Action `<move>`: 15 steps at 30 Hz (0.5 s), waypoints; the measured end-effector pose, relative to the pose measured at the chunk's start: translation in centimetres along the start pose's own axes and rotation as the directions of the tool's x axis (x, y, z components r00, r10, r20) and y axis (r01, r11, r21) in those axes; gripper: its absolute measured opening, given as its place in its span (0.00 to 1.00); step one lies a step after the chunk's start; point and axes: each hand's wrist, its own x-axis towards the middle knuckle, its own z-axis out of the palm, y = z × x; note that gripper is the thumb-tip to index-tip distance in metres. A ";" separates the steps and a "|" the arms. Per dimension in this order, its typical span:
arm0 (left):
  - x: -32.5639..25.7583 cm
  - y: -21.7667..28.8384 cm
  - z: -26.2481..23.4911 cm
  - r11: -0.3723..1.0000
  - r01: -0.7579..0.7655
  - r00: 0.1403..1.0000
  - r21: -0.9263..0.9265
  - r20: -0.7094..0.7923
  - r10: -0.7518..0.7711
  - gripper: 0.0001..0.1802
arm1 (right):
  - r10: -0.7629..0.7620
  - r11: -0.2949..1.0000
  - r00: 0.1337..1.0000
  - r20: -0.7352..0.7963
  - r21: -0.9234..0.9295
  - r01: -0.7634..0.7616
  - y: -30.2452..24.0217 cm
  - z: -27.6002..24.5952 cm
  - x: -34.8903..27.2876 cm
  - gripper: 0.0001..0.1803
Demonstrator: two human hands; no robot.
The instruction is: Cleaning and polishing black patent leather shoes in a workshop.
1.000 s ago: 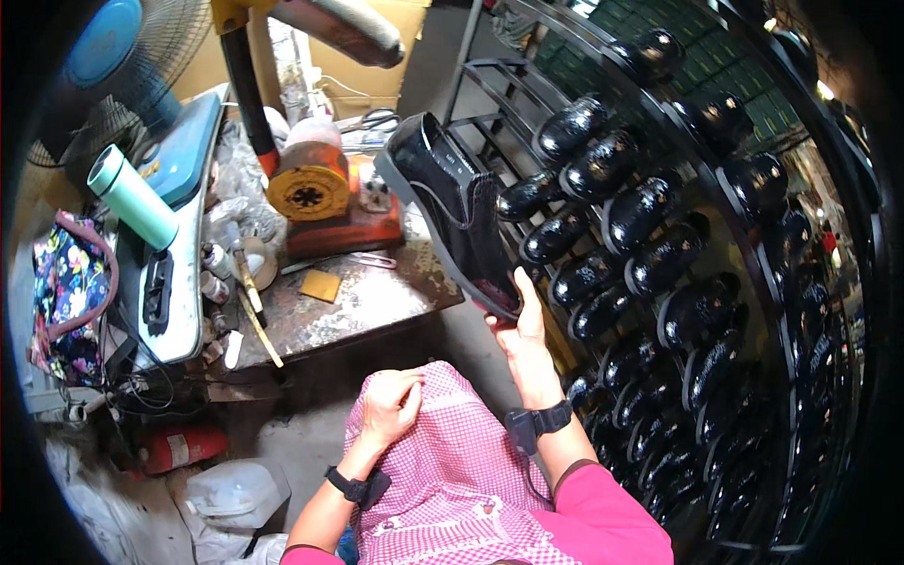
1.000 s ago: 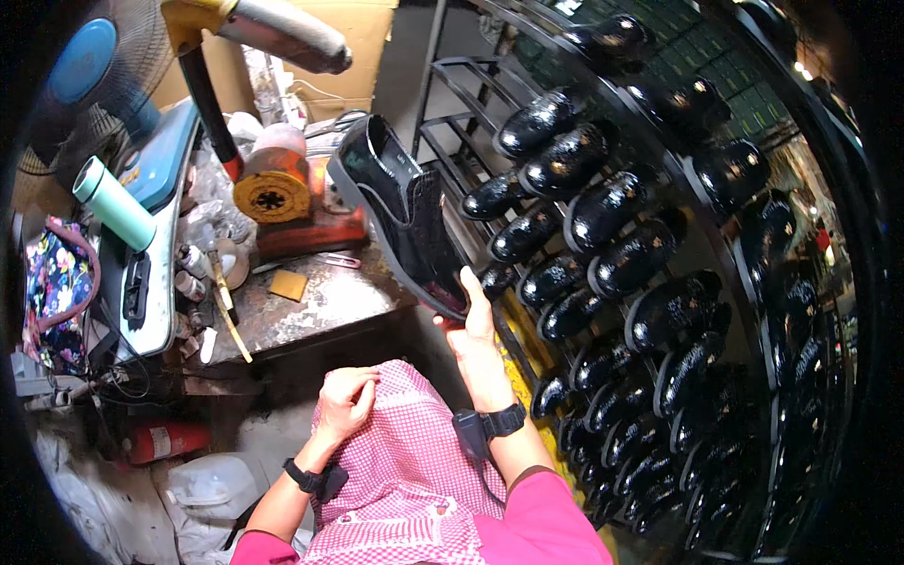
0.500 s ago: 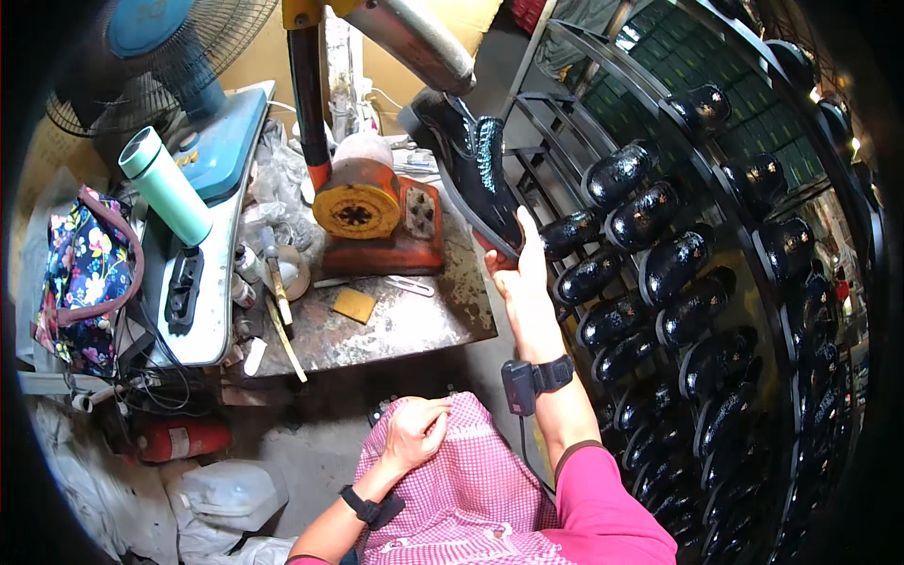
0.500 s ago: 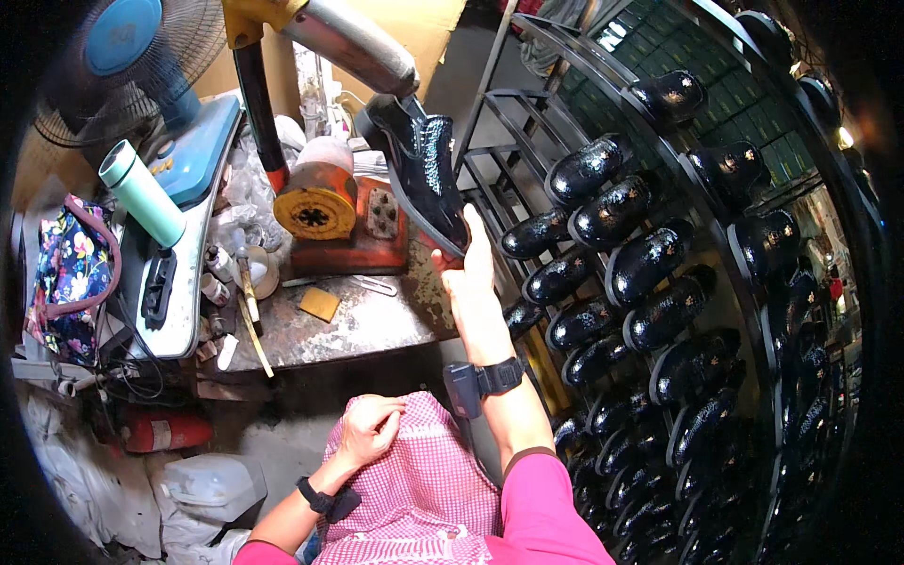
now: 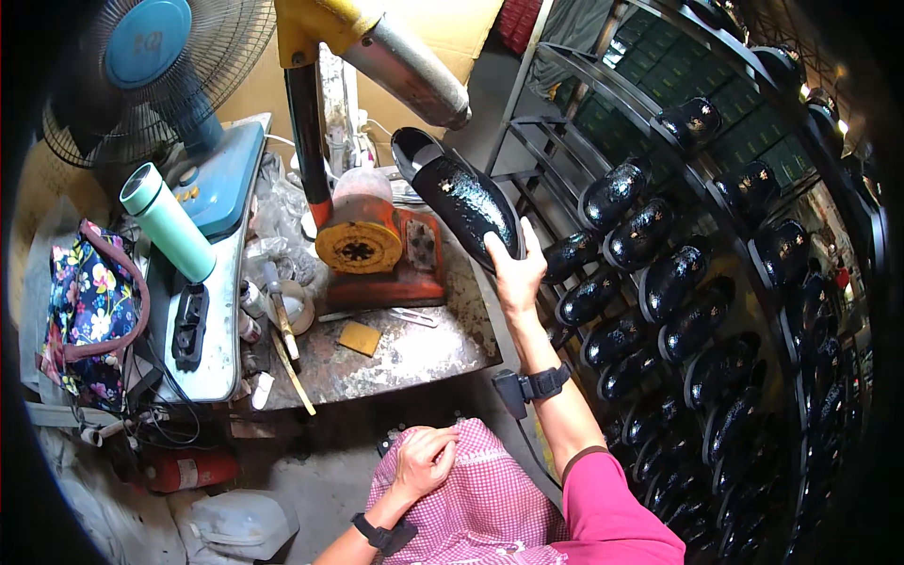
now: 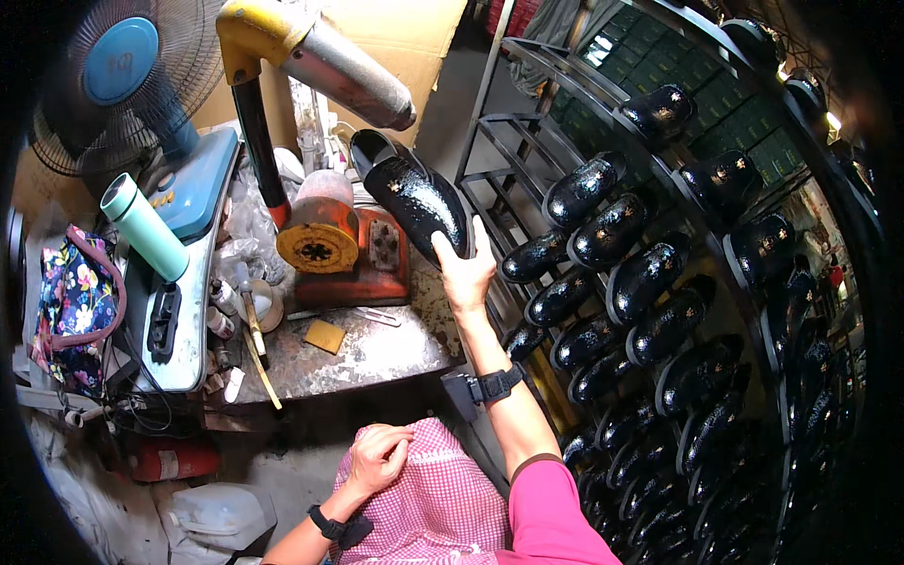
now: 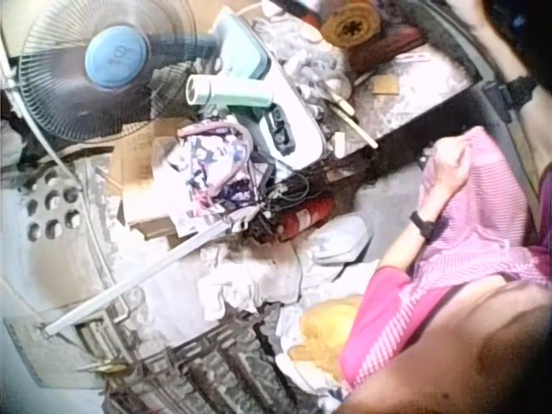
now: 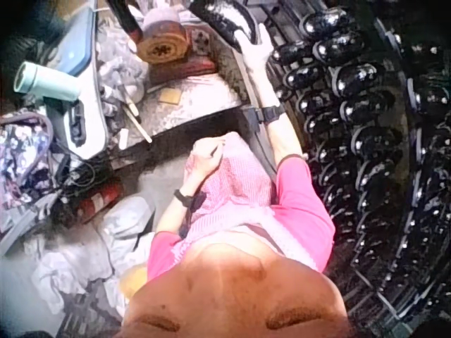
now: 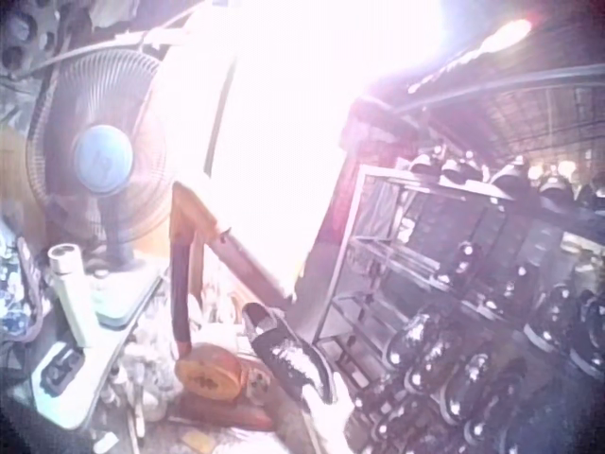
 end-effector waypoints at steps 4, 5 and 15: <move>0.2 -0.1 0.0 1.000 -0.009 1.000 -0.010 0.003 0.009 0.04 | -0.159 0.980 0.986 -0.052 -0.128 0.152 -0.3 0.3 0.0 0.39; 0.2 -0.3 0.1 1.000 -0.009 1.000 -0.012 0.003 0.009 0.04 | -0.202 0.966 0.978 -0.057 -0.175 0.190 -0.8 0.4 0.1 0.39; 0.0 0.1 0.0 1.000 -0.012 1.000 -0.003 -0.010 0.012 0.05 | -0.212 0.977 0.966 -0.148 -0.041 0.208 -1.9 -1.7 -0.8 0.32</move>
